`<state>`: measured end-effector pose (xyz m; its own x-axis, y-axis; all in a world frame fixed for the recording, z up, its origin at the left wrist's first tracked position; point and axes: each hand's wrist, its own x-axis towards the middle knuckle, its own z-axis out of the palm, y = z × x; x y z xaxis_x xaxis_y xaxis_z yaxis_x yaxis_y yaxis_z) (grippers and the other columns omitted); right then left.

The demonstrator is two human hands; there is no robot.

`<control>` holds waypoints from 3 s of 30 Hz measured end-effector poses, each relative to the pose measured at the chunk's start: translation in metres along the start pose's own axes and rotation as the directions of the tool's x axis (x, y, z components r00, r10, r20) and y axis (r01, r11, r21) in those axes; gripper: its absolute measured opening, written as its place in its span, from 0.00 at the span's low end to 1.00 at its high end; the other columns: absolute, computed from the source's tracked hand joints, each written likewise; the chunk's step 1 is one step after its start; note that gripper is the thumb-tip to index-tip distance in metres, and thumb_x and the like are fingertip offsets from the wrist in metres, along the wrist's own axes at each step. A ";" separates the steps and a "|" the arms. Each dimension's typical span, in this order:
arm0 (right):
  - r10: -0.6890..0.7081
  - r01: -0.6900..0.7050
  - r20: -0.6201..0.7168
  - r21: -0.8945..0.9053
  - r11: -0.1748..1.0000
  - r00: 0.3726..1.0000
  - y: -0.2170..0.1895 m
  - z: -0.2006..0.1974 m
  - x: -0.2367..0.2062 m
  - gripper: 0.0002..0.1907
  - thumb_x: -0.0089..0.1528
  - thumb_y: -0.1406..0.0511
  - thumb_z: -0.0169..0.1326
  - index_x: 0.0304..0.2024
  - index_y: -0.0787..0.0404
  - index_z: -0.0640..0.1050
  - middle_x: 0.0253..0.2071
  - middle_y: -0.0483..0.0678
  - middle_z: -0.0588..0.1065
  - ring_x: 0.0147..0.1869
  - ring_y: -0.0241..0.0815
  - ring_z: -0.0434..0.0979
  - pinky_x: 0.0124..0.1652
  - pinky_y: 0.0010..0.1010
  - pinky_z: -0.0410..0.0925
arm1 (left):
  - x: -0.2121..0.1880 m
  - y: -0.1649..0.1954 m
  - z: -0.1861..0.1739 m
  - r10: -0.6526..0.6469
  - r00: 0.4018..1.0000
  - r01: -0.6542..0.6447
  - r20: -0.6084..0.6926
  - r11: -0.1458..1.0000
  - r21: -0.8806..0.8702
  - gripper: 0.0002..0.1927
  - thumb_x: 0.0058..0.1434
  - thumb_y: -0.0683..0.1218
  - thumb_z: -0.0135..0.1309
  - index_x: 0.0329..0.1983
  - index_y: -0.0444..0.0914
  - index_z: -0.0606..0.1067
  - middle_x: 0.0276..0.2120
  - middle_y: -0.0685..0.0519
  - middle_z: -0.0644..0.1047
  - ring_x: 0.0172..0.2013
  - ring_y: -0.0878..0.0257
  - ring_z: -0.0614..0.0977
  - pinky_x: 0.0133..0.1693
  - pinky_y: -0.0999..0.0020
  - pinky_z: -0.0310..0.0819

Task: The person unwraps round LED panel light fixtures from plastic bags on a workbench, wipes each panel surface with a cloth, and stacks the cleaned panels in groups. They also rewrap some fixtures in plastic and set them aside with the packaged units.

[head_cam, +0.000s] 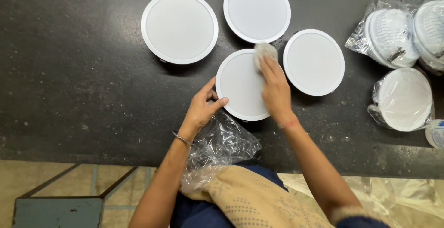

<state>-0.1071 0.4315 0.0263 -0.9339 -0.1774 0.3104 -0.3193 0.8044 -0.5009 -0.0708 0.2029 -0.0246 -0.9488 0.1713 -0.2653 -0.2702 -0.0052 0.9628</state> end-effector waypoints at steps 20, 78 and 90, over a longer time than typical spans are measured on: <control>-0.227 0.216 0.132 0.095 0.972 0.965 -0.046 0.019 -0.021 0.31 0.60 0.78 0.46 0.67 0.58 0.71 0.69 0.51 0.70 0.74 0.51 0.68 0.69 0.39 0.64 | -0.006 0.009 -0.016 0.040 0.990 -0.008 0.135 0.973 -0.232 0.33 0.65 0.41 0.58 0.74 0.34 0.64 0.38 0.56 0.80 0.39 0.71 0.78 0.43 0.78 0.72; 0.072 -0.139 0.214 0.321 0.937 0.974 0.152 -0.206 -0.054 0.28 0.52 0.86 0.40 0.47 0.63 0.81 0.52 0.52 0.80 0.58 0.46 0.81 0.59 0.32 0.74 | -0.010 0.022 0.004 -0.072 0.959 0.077 -0.274 0.997 0.007 0.17 0.62 0.40 0.61 0.51 0.32 0.71 0.35 0.54 0.79 0.35 0.71 0.76 0.38 0.78 0.69; -0.337 -0.237 0.639 0.641 0.730 0.691 0.043 -0.143 -0.085 0.32 0.45 0.84 0.42 0.46 0.61 0.83 0.50 0.53 0.82 0.57 0.48 0.82 0.57 0.36 0.74 | -0.028 0.021 -0.001 0.003 0.974 0.017 -0.225 0.996 0.084 0.14 0.60 0.40 0.61 0.48 0.32 0.73 0.37 0.52 0.80 0.38 0.69 0.80 0.41 0.75 0.73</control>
<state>-0.0185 0.5618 0.0939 -0.6408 -0.7561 -0.1329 -0.1153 0.2660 -0.9571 -0.0498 0.1969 0.0031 -0.9621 -0.0549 -0.2673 -0.2711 0.0808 0.9592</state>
